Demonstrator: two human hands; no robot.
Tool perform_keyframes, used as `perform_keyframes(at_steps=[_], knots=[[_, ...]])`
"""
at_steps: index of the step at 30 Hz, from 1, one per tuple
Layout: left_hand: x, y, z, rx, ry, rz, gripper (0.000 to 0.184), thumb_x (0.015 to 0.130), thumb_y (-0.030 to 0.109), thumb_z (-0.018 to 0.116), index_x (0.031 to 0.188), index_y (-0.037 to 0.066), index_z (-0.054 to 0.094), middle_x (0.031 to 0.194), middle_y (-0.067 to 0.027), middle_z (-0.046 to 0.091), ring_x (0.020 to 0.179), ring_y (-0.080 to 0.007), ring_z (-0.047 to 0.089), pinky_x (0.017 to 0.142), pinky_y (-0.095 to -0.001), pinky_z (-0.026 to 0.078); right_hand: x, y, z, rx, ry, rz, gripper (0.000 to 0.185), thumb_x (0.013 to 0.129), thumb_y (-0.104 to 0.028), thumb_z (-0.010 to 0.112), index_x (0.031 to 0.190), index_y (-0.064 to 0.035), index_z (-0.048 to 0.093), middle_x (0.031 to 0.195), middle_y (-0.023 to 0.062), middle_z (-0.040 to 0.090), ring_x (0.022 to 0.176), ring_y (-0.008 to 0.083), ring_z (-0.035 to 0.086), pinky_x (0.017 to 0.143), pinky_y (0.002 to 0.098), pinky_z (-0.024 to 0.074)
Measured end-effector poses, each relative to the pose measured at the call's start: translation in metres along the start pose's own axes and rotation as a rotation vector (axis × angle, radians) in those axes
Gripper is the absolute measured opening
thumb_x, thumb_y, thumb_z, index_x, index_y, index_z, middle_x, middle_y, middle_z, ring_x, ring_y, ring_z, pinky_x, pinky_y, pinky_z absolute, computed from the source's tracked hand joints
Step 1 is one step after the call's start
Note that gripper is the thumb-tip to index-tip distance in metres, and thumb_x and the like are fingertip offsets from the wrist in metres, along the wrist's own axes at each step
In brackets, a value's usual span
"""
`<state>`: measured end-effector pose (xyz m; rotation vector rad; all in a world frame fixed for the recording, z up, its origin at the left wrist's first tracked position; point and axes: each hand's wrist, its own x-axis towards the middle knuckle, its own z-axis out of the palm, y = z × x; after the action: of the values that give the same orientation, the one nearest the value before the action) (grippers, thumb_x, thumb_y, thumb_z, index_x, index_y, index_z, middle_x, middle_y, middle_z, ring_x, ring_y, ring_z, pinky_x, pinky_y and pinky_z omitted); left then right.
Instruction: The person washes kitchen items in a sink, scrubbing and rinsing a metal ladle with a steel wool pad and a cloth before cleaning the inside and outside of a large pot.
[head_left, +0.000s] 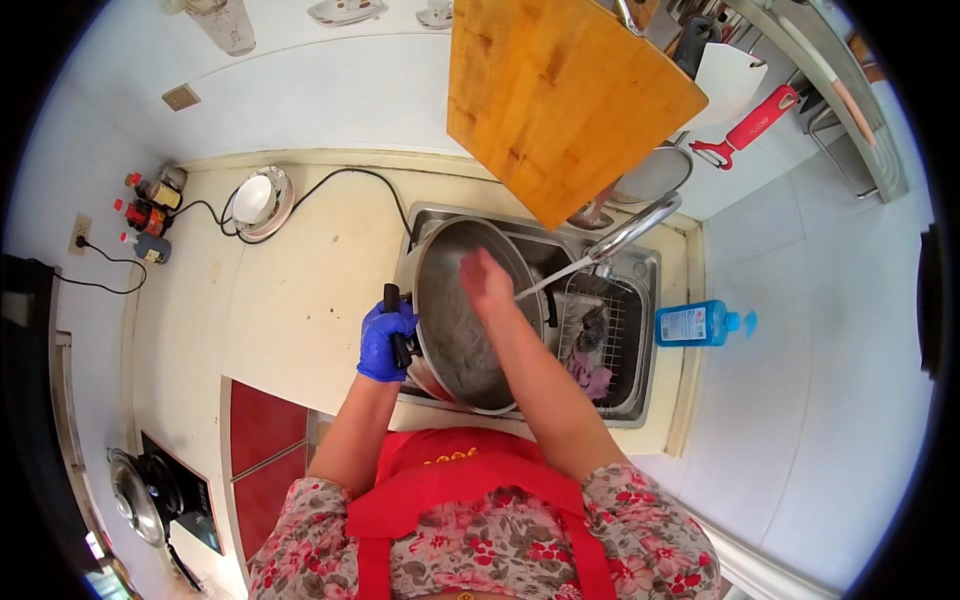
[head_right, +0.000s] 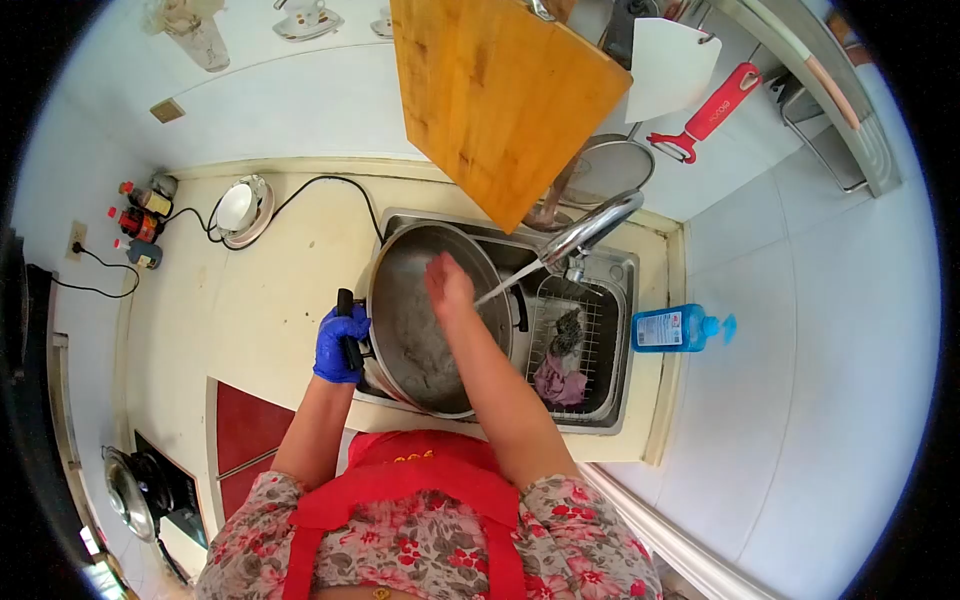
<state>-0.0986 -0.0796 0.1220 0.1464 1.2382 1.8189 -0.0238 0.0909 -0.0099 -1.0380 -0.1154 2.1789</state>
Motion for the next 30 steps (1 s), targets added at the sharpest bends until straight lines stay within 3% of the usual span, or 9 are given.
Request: perform_keyframes(at_steps=[8,15,19,20,21,23,24,26,30], knots=[[0.003,0.002,0.009,-0.027,-0.011,0.018,0.014,0.056,0.002,0.050,0.069,0.000,0.051,0.063,-0.0055,0.049,0.056,-0.0168,0.048,0.057,-0.0237,0.042,-0.110,0.033,0.092,-0.676,-0.279,-0.142,0.034,0.090,-0.029,0.045,0.106,0.0000,0.051,0.100,0.0105,0.055,0.093,0.0188,0.050,0.083,0.0322,0.0386],[0.019,0.014,-0.006,-0.037,-0.046,0.076,0.012,0.055,0.004,0.051,0.067,0.001,0.052,0.063,-0.0059,0.050,0.056,-0.0167,0.050,0.057,-0.0246,0.044,-0.179,0.008,-0.051,-1.501,-0.942,0.003,0.056,0.091,-0.045,0.032,0.124,0.0001,0.042,0.119,0.0219,0.049,0.114,0.0322,0.045,0.096,0.0337,0.0316],[0.016,0.017,-0.006,-0.036,-0.090,0.053,0.013,0.055,0.005,0.052,0.067,0.001,0.052,0.064,-0.0059,0.050,0.055,-0.0164,0.049,0.057,-0.0244,0.044,-0.140,-0.045,-0.106,-2.107,-0.987,-0.074,0.053,0.091,-0.043,0.035,0.122,-0.0021,0.047,0.125,0.0211,0.046,0.115,0.0269,0.044,0.098,0.0321,0.0302],[0.014,0.016,-0.004,-0.029,-0.085,0.048,0.012,0.055,0.005,0.052,0.066,0.001,0.052,0.063,-0.0059,0.049,0.056,-0.0166,0.049,0.057,-0.0242,0.043,-0.126,-0.051,-0.098,-2.124,-0.844,0.119,0.050,0.091,-0.041,0.036,0.118,-0.0016,0.050,0.117,0.0198,0.051,0.107,0.0273,0.049,0.093,0.0331,0.0342],[0.012,0.015,-0.003,-0.021,-0.080,0.044,0.011,0.055,0.005,0.052,0.065,0.001,0.052,0.063,-0.0058,0.049,0.056,-0.0167,0.048,0.057,-0.0241,0.042,-0.114,-0.054,-0.092,-2.123,-0.698,0.307,0.047,0.091,-0.039,0.038,0.115,-0.0010,0.052,0.110,0.0185,0.057,0.100,0.0277,0.054,0.089,0.0340,0.0382],[0.011,0.015,-0.006,-0.036,-0.076,0.054,0.009,0.055,0.005,0.052,0.064,0.002,0.051,0.062,-0.0057,0.049,0.056,-0.0166,0.048,0.058,-0.0243,0.041,-0.050,-0.028,-0.134,-1.600,-0.378,-0.178,0.040,0.090,-0.033,0.041,0.107,0.0002,0.056,0.095,0.0149,0.061,0.086,0.0284,0.058,0.076,0.0372,0.0435],[0.011,0.015,-0.007,-0.055,-0.068,0.065,0.008,0.055,0.005,0.052,0.062,0.002,0.051,0.061,-0.0055,0.048,0.056,-0.0166,0.047,0.059,-0.0244,0.040,-0.032,-0.021,-0.136,-1.599,-0.378,-0.180,0.040,0.090,-0.033,0.041,0.107,0.0002,0.056,0.095,0.0149,0.061,0.086,0.0284,0.058,0.076,0.0372,0.0435],[0.012,0.014,-0.010,-0.093,-0.101,0.056,0.007,0.055,0.005,0.052,0.061,0.003,0.050,0.060,-0.0054,0.048,0.056,-0.0165,0.046,0.059,-0.0244,0.040,-0.004,-0.006,-0.124,-0.684,0.132,-0.307,0.030,0.089,-0.025,0.044,0.100,-0.0003,0.058,0.093,0.0142,0.061,0.084,0.0266,0.058,0.074,0.0354,0.0453],[0.004,0.021,-0.004,-0.088,-0.056,0.039,0.007,0.055,0.006,0.052,0.060,0.004,0.048,0.062,-0.0052,0.047,0.056,-0.0161,0.045,0.057,-0.0245,0.039,0.012,0.028,-0.095,-0.073,0.176,0.087,0.027,0.088,-0.017,0.045,0.107,-0.0004,0.055,0.101,0.0166,0.060,0.092,0.0256,0.057,0.080,0.0382,0.0452]])
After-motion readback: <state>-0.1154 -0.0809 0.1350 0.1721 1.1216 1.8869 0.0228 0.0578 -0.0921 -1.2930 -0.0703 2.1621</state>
